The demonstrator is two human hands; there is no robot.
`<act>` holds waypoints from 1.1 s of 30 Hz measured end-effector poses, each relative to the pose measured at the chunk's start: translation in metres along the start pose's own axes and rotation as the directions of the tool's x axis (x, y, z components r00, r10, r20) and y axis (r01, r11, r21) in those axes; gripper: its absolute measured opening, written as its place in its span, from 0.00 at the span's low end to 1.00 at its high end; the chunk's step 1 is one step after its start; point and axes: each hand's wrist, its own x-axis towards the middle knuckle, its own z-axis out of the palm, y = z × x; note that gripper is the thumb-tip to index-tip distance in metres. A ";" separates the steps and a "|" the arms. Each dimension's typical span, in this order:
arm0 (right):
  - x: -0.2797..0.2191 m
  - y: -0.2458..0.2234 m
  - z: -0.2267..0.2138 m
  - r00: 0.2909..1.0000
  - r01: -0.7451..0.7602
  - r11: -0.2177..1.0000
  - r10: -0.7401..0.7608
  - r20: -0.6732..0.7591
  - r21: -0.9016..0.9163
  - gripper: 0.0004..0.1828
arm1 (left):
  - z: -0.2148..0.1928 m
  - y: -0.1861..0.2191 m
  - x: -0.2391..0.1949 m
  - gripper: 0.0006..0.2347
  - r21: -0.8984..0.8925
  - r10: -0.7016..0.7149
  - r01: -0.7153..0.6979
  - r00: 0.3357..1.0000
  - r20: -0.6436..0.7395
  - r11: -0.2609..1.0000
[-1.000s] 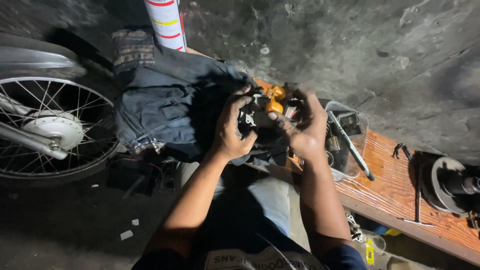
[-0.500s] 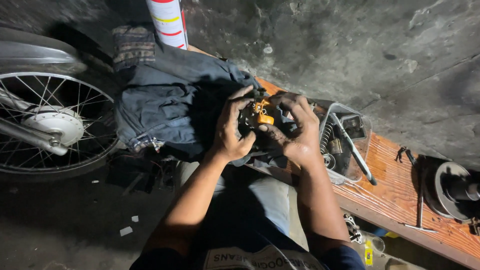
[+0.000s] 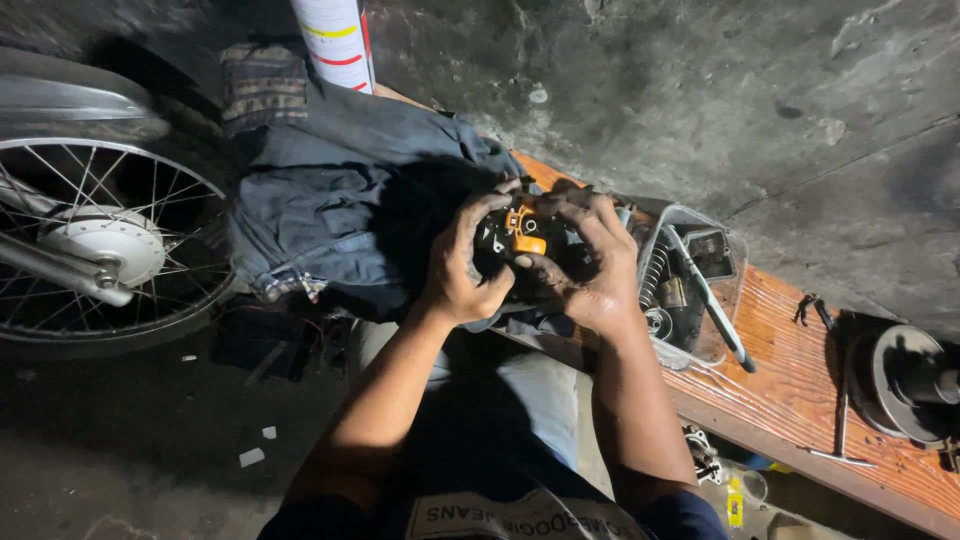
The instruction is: Disassembling a motorcycle carburetor and cleaning the internal components with a toothbrush and cleaning fluid.
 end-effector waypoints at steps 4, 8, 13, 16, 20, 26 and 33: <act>-0.003 0.005 -0.001 1.000 0.000 1.000 0.000 0.006 -0.003 0.27 | 0.002 -0.001 0.000 0.26 -0.009 0.007 -0.008 1.000 -0.017 1.000; -0.001 0.000 -0.002 1.000 0.004 1.000 -0.004 0.006 0.001 0.26 | -0.001 0.003 0.004 0.23 -0.005 0.084 -0.084 0.996 -0.012 0.996; -0.005 0.008 -0.002 1.000 0.007 1.000 -0.007 0.006 0.010 0.26 | -0.001 0.005 0.005 0.21 -0.020 0.110 -0.111 0.994 -0.009 0.994; -0.003 0.005 -0.002 1.000 0.005 1.000 -0.005 0.009 0.009 0.25 | -0.001 0.005 0.005 0.21 -0.008 0.122 -0.122 0.992 -0.011 0.992; -0.004 0.004 -0.001 1.000 -0.002 1.000 0.002 -0.001 0.018 0.26 | 0.000 0.005 0.006 0.20 -0.025 0.122 -0.122 0.992 -0.005 0.992; -0.004 0.002 0.000 1.000 0.000 1.000 0.001 -0.006 0.026 0.26 | -0.002 0.001 0.004 0.19 -0.013 0.161 -0.161 0.987 0.004 0.987; -0.003 0.000 0.000 1.000 -0.018 0.999 0.018 0.003 0.031 0.26 | -0.004 0.006 0.006 0.17 -0.034 0.154 -0.153 0.988 0.016 0.988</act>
